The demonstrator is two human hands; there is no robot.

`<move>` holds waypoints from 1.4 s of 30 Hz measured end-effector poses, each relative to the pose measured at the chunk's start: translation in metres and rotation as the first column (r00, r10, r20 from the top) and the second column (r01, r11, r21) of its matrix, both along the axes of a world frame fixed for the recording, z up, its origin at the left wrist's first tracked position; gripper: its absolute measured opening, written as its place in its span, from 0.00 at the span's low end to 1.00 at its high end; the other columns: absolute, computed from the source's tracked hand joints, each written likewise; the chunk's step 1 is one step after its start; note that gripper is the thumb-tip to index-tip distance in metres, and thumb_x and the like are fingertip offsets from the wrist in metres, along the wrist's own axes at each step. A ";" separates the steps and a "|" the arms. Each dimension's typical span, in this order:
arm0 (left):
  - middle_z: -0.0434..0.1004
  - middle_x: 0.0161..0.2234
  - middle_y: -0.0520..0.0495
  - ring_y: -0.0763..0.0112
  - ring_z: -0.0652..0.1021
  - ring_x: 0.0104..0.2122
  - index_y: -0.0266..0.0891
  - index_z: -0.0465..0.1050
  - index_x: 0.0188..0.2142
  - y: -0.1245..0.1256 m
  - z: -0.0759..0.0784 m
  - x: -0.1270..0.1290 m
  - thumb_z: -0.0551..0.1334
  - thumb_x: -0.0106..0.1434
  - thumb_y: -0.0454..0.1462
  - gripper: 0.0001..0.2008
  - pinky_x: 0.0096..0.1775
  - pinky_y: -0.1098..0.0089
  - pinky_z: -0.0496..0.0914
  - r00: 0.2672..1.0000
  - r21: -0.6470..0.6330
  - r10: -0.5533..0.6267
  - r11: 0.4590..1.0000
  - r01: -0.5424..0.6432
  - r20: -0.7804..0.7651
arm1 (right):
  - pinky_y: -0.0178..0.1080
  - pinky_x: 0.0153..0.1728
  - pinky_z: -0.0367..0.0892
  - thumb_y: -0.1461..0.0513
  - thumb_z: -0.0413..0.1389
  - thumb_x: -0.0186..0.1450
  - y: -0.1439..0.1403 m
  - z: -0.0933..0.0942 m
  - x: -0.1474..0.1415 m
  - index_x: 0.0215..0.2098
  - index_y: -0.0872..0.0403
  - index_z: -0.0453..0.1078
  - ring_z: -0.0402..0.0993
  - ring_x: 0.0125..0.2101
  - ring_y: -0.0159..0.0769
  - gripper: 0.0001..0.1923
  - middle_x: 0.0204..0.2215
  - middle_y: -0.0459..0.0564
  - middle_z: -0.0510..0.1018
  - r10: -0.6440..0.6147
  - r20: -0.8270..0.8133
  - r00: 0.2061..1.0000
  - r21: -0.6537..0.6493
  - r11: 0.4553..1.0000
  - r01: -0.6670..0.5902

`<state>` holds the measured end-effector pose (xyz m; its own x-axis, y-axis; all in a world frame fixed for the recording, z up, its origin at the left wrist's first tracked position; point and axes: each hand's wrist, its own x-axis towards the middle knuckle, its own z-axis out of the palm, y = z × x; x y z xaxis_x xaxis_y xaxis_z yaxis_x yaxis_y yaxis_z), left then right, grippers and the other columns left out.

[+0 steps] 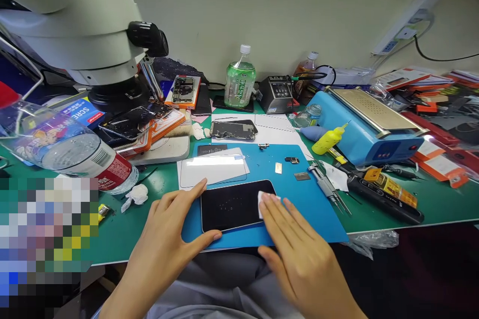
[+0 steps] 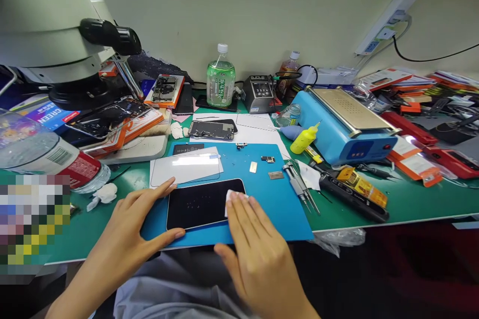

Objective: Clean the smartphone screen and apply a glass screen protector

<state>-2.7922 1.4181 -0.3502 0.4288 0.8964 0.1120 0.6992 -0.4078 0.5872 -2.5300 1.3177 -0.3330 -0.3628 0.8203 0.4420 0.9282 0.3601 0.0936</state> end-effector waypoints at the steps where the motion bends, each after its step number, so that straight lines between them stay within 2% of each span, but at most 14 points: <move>1: 0.74 0.63 0.53 0.48 0.70 0.61 0.73 0.48 0.73 0.000 0.000 0.000 0.70 0.68 0.50 0.42 0.61 0.44 0.65 1.000 0.001 -0.002 1.000 0.002 0.000 | 0.56 0.68 0.72 0.58 0.52 0.79 0.004 -0.001 0.001 0.70 0.71 0.64 0.66 0.71 0.53 0.28 0.70 0.66 0.68 -0.034 -0.003 0.999 0.018 0.999 0.034; 4: 0.74 0.63 0.51 0.48 0.71 0.61 0.72 0.48 0.73 0.001 -0.001 -0.001 0.70 0.68 0.50 0.42 0.60 0.45 0.65 1.000 0.014 -0.009 1.000 0.009 -0.006 | 0.58 0.66 0.73 0.57 0.51 0.79 0.015 -0.003 -0.010 0.69 0.71 0.65 0.69 0.69 0.56 0.29 0.69 0.67 0.69 -0.080 -0.023 0.997 0.028 0.996 0.081; 8: 0.74 0.65 0.54 0.51 0.70 0.62 0.71 0.48 0.73 -0.001 -0.001 0.000 0.70 0.68 0.49 0.43 0.61 0.47 0.63 0.999 0.028 -0.030 0.999 0.030 -0.013 | 0.55 0.65 0.75 0.50 0.49 0.79 0.001 -0.003 -0.033 0.68 0.74 0.66 0.65 0.70 0.59 0.35 0.70 0.70 0.68 0.041 -0.008 0.999 0.006 0.999 -0.041; 11: 0.74 0.65 0.55 0.52 0.69 0.62 0.71 0.47 0.73 -0.002 0.000 0.001 0.71 0.68 0.49 0.43 0.61 0.48 0.63 1.000 0.020 -0.026 0.999 0.026 -0.007 | 0.53 0.65 0.74 0.51 0.49 0.79 -0.013 -0.002 -0.026 0.68 0.73 0.67 0.64 0.71 0.56 0.33 0.70 0.68 0.68 0.075 0.023 0.997 -0.001 0.997 -0.075; 15: 0.74 0.64 0.54 0.51 0.69 0.62 0.72 0.48 0.73 -0.002 0.001 0.000 0.71 0.67 0.49 0.43 0.60 0.48 0.65 1.000 0.010 -0.007 1.000 0.007 0.001 | 0.56 0.66 0.73 0.57 0.51 0.79 0.002 -0.002 -0.004 0.69 0.71 0.66 0.68 0.69 0.54 0.28 0.69 0.66 0.69 -0.035 0.011 0.999 0.033 0.999 0.034; 18: 0.75 0.64 0.54 0.51 0.70 0.62 0.71 0.49 0.73 -0.001 0.002 0.000 0.71 0.67 0.49 0.42 0.60 0.48 0.64 1.000 0.012 -0.011 1.000 0.011 -0.001 | 0.58 0.65 0.74 0.56 0.51 0.79 0.024 -0.002 -0.012 0.68 0.71 0.68 0.72 0.67 0.56 0.28 0.68 0.66 0.71 -0.093 -0.028 0.995 0.047 0.994 0.095; 22: 0.74 0.65 0.55 0.52 0.70 0.62 0.70 0.49 0.73 0.000 0.002 0.000 0.71 0.67 0.48 0.43 0.61 0.49 0.64 1.000 0.009 -0.022 1.000 0.022 -0.015 | 0.56 0.64 0.75 0.51 0.50 0.79 0.019 0.001 -0.039 0.68 0.72 0.67 0.68 0.69 0.58 0.34 0.69 0.68 0.68 0.045 -0.044 0.998 -0.008 0.999 -0.045; 25: 0.75 0.64 0.55 0.54 0.70 0.63 0.70 0.49 0.72 0.000 0.002 0.001 0.71 0.67 0.48 0.42 0.62 0.49 0.64 1.000 0.003 -0.028 1.000 0.028 -0.010 | 0.52 0.64 0.75 0.48 0.49 0.79 -0.002 0.003 -0.037 0.67 0.72 0.68 0.65 0.71 0.55 0.36 0.69 0.67 0.68 0.137 -0.010 0.990 -0.023 0.990 -0.138; 29: 0.75 0.63 0.53 0.52 0.70 0.63 0.70 0.47 0.74 0.001 0.003 0.002 0.71 0.68 0.48 0.44 0.61 0.49 0.65 1.000 -0.006 -0.021 1.000 0.021 -0.003 | 0.56 0.65 0.75 0.55 0.51 0.79 0.002 0.000 -0.018 0.69 0.70 0.67 0.68 0.69 0.54 0.30 0.69 0.65 0.69 0.032 0.009 0.999 0.013 0.999 -0.032; 32: 0.73 0.65 0.52 0.52 0.70 0.64 0.68 0.43 0.75 0.002 0.005 -0.002 0.70 0.68 0.46 0.45 0.62 0.48 0.65 0.998 -0.025 -0.066 0.997 0.066 0.002 | 0.58 0.64 0.75 0.54 0.51 0.79 0.019 -0.003 -0.029 0.68 0.71 0.67 0.71 0.67 0.58 0.30 0.69 0.67 0.69 -0.039 -0.007 0.999 0.044 0.998 0.039; 34: 0.71 0.67 0.51 0.53 0.69 0.64 0.66 0.43 0.75 0.002 0.007 -0.005 0.68 0.69 0.44 0.45 0.63 0.49 0.64 0.995 -0.046 -0.097 0.994 0.097 -0.001 | 0.58 0.65 0.75 0.50 0.51 0.78 0.023 -0.004 -0.047 0.67 0.73 0.67 0.69 0.68 0.60 0.35 0.69 0.70 0.68 0.007 -0.022 1.000 0.025 1.000 -0.007; 37: 0.69 0.69 0.50 0.54 0.66 0.66 0.62 0.44 0.76 0.001 0.012 -0.008 0.66 0.70 0.41 0.43 0.65 0.50 0.63 0.993 -0.075 -0.113 0.991 0.112 -0.014 | 0.54 0.65 0.75 0.47 0.52 0.77 0.010 -0.003 -0.062 0.67 0.74 0.67 0.67 0.69 0.59 0.38 0.69 0.70 0.68 0.117 -0.036 0.992 0.006 0.993 -0.117; 39: 0.69 0.69 0.51 0.54 0.66 0.66 0.62 0.42 0.76 0.001 0.013 -0.008 0.66 0.69 0.41 0.44 0.65 0.50 0.62 0.993 -0.077 -0.117 0.990 0.115 -0.023 | 0.52 0.64 0.76 0.49 0.52 0.77 0.001 -0.002 -0.056 0.67 0.73 0.68 0.67 0.70 0.57 0.35 0.69 0.68 0.69 0.150 -0.022 0.988 0.008 0.989 -0.150; 42: 0.69 0.69 0.49 0.54 0.66 0.66 0.61 0.41 0.77 0.000 0.013 -0.008 0.66 0.70 0.42 0.45 0.65 0.49 0.62 0.992 -0.075 -0.118 0.990 0.116 -0.032 | 0.55 0.64 0.75 0.54 0.52 0.78 0.005 -0.001 -0.037 0.68 0.71 0.66 0.67 0.70 0.55 0.31 0.70 0.66 0.68 0.093 -0.001 0.996 0.011 0.996 -0.093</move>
<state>-2.7999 1.4182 -0.3367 0.5337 0.8451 0.0310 0.6704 -0.4451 0.5937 -2.5668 1.3225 -0.3336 -0.4367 0.7781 0.4516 0.8908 0.4441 0.0962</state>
